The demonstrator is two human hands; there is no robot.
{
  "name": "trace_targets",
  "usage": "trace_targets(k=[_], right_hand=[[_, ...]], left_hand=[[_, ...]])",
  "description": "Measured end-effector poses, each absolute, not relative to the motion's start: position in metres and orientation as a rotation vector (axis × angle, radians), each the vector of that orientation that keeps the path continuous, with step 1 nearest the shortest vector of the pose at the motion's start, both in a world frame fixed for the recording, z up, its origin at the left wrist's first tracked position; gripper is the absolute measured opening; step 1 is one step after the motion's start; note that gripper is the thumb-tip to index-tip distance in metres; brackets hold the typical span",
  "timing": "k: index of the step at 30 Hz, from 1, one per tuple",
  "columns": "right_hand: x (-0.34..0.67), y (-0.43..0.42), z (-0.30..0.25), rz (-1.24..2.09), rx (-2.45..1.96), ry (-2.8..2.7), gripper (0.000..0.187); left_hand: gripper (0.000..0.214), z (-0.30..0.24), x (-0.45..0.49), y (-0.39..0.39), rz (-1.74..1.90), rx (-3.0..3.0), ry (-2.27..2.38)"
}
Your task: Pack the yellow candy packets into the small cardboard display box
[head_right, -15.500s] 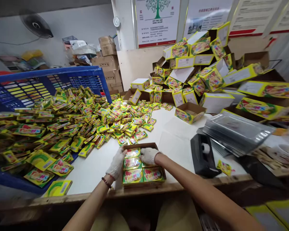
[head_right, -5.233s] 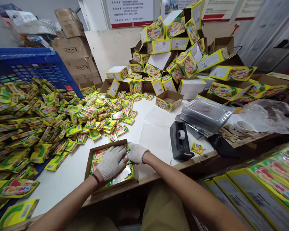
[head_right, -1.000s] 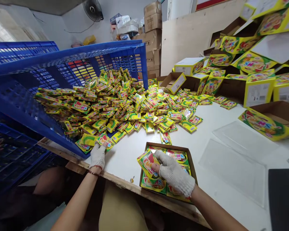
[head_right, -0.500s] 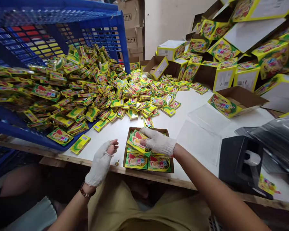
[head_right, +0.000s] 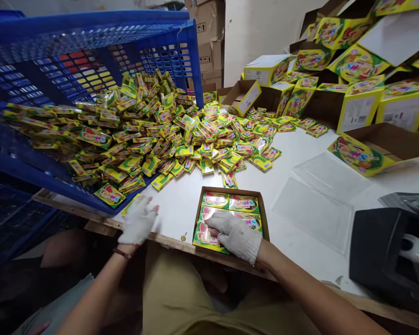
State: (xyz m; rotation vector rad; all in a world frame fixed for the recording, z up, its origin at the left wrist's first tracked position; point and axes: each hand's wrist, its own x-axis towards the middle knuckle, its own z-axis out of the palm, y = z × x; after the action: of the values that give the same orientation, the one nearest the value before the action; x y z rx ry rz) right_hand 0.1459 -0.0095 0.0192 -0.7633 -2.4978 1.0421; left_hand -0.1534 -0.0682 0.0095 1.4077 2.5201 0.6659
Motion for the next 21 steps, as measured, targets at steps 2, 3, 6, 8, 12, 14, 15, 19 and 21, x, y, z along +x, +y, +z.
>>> trace_targets(k=[2, 3, 6, 8, 12, 14, 15, 19, 21], right_hand=[[0.147, -0.01, 0.018, 1.02, -0.777, -2.49, 0.026], [0.147, -0.011, 0.016, 1.015, -0.79, -2.482, 0.026], [0.146, -0.015, 0.013, 0.984, -0.825, -2.411, 0.027], [0.142, -0.013, 0.016, 0.838, -0.758, -2.345, 0.036], [0.12, 0.004, 0.037, 0.455, -0.574, -2.366, 0.044], [0.109, 0.012, 0.05, 0.466, -0.603, -2.504, 0.034], [0.105, 0.015, 0.055, 0.526, -0.655, -2.546, 0.029], [0.113, 0.018, 0.057, 0.974, -0.996, -2.211, 0.023], [0.126, 0.018, 0.052, 1.199, -1.114, -1.957, 0.025]], left_hand=[[0.028, 0.013, -0.193, -0.062, 0.591, 1.317, 2.622], [0.025, 0.013, -0.206, -0.06, 0.575, 1.279, 2.639], [0.023, 0.012, -0.213, -0.06, 0.589, 1.261, 2.579], [0.03, 0.016, -0.19, -0.061, 0.692, 1.323, 2.414], [0.044, 0.039, -0.118, -0.058, 0.904, 1.504, 1.701], [0.044, 0.048, -0.096, -0.046, 0.868, 1.571, 1.568], [0.047, 0.05, -0.093, -0.036, 0.868, 1.579, 1.621], [0.03, 0.038, -0.122, 0.011, 0.974, 1.476, 2.092], [0.017, 0.027, -0.147, 0.027, 0.993, 1.414, 2.237]])
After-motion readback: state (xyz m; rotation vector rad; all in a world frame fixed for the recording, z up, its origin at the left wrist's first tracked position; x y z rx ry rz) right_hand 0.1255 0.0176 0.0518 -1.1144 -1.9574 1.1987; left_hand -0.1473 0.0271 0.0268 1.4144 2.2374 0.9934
